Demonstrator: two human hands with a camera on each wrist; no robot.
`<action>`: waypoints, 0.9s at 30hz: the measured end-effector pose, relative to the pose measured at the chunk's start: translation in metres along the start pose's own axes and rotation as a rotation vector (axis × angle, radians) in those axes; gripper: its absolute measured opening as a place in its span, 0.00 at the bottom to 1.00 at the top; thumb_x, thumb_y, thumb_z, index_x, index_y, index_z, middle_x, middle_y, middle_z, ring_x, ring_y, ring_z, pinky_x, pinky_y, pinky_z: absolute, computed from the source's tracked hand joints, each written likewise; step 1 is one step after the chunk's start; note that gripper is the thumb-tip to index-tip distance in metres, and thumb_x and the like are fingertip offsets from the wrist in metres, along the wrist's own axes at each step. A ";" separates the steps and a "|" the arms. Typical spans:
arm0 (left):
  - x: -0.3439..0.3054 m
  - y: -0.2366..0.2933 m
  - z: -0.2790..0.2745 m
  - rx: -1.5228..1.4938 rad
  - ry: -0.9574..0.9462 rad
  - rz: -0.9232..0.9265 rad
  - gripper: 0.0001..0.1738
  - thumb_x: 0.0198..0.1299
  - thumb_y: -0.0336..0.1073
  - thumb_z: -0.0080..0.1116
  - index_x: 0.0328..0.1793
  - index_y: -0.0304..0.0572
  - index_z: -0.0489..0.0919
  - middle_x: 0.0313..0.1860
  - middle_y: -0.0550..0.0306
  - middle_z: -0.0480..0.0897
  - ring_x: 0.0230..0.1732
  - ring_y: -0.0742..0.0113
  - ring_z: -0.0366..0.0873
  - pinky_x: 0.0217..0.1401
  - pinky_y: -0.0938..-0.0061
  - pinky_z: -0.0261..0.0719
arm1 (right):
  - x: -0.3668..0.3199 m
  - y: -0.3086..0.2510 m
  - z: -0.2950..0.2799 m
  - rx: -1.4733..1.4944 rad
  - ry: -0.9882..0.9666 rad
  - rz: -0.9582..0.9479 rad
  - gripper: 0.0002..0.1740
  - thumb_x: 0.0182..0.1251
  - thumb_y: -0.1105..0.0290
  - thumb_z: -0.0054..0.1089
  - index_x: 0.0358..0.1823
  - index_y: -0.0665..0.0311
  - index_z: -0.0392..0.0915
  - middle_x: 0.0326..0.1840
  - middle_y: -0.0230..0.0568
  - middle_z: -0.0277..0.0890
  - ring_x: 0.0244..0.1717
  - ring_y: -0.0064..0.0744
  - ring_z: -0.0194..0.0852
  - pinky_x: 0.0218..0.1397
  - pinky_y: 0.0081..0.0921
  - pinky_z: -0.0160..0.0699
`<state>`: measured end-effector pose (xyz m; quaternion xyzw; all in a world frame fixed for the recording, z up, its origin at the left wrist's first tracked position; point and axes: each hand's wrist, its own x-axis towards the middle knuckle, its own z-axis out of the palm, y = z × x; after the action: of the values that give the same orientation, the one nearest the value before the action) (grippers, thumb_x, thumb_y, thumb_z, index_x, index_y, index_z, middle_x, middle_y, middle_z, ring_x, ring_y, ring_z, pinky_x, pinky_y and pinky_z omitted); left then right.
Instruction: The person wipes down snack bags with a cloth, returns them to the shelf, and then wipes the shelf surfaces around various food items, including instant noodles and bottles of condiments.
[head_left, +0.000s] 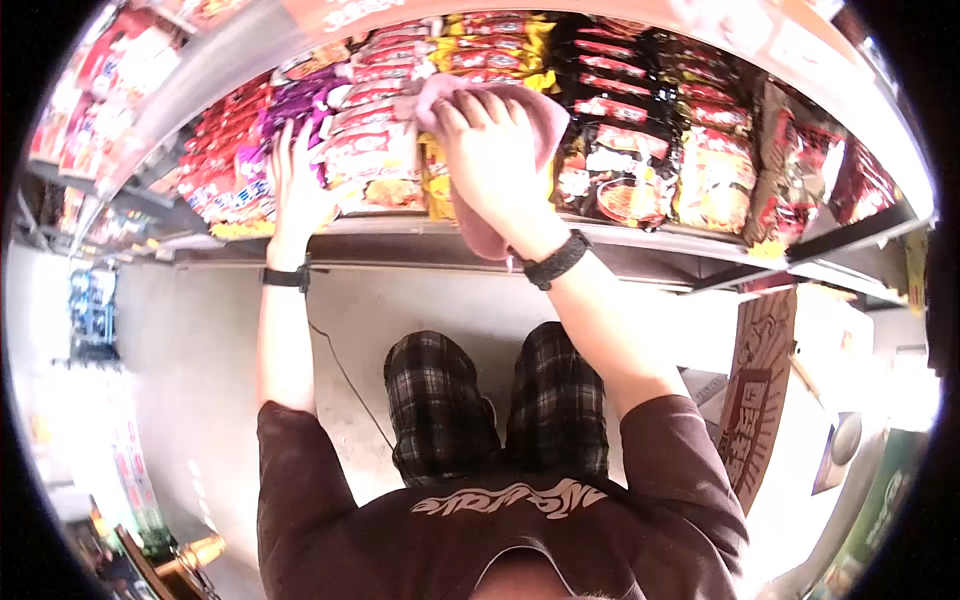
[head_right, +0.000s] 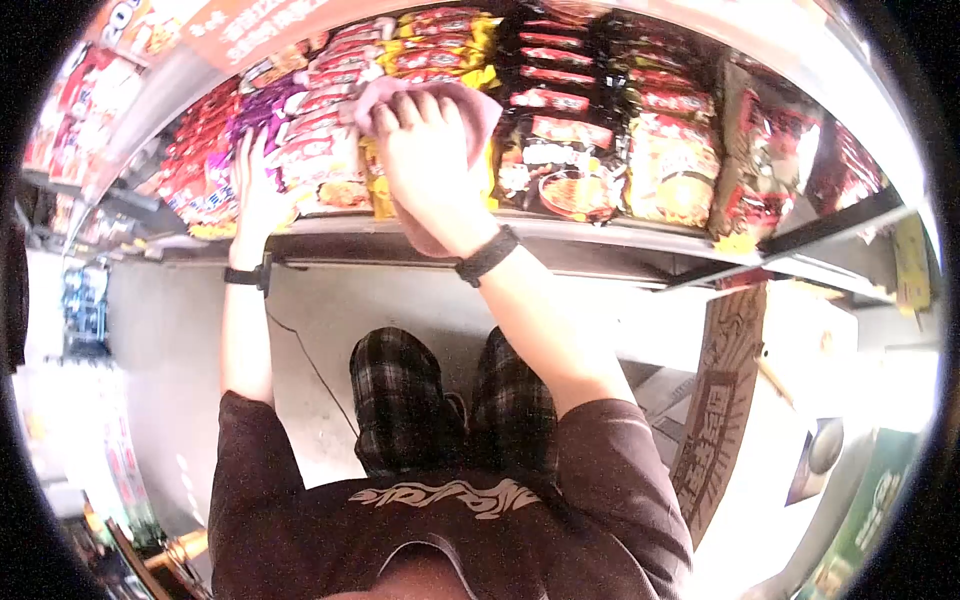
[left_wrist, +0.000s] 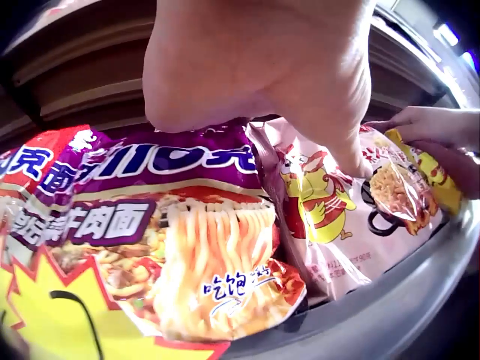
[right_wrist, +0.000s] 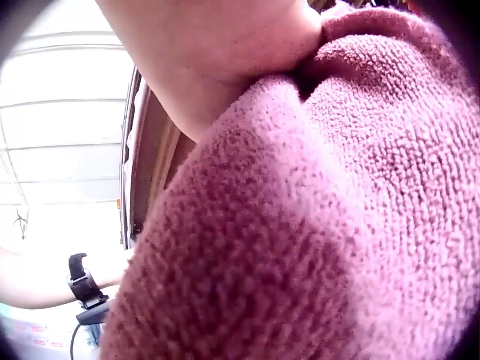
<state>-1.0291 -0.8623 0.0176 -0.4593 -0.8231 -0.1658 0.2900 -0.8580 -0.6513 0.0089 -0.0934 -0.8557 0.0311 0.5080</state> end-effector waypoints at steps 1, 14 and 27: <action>-0.004 -0.001 -0.003 -0.010 -0.005 -0.035 0.66 0.33 0.50 0.83 0.79 0.44 0.56 0.77 0.40 0.59 0.77 0.41 0.55 0.77 0.48 0.54 | -0.001 0.000 0.000 0.016 -0.014 0.003 0.14 0.58 0.68 0.55 0.44 0.64 0.81 0.47 0.46 0.81 0.53 0.45 0.76 0.59 0.44 0.69; -0.042 -0.067 -0.014 0.042 -0.048 -0.189 0.65 0.38 0.58 0.79 0.78 0.36 0.57 0.77 0.36 0.58 0.77 0.39 0.55 0.78 0.48 0.53 | 0.004 0.003 -0.002 -0.027 -0.094 0.028 0.15 0.70 0.64 0.54 0.49 0.64 0.82 0.53 0.44 0.83 0.55 0.44 0.79 0.60 0.41 0.71; -0.043 -0.105 -0.008 -0.103 0.026 0.027 0.67 0.27 0.55 0.83 0.80 0.62 0.60 0.80 0.48 0.53 0.82 0.43 0.43 0.77 0.35 0.45 | 0.014 0.003 -0.037 0.657 0.432 0.901 0.27 0.80 0.55 0.44 0.64 0.75 0.71 0.59 0.52 0.78 0.61 0.39 0.75 0.68 0.32 0.69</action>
<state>-1.0981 -0.9495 -0.0040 -0.4825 -0.8034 -0.2099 0.2787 -0.8320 -0.6476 0.0385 -0.2895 -0.5547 0.4869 0.6095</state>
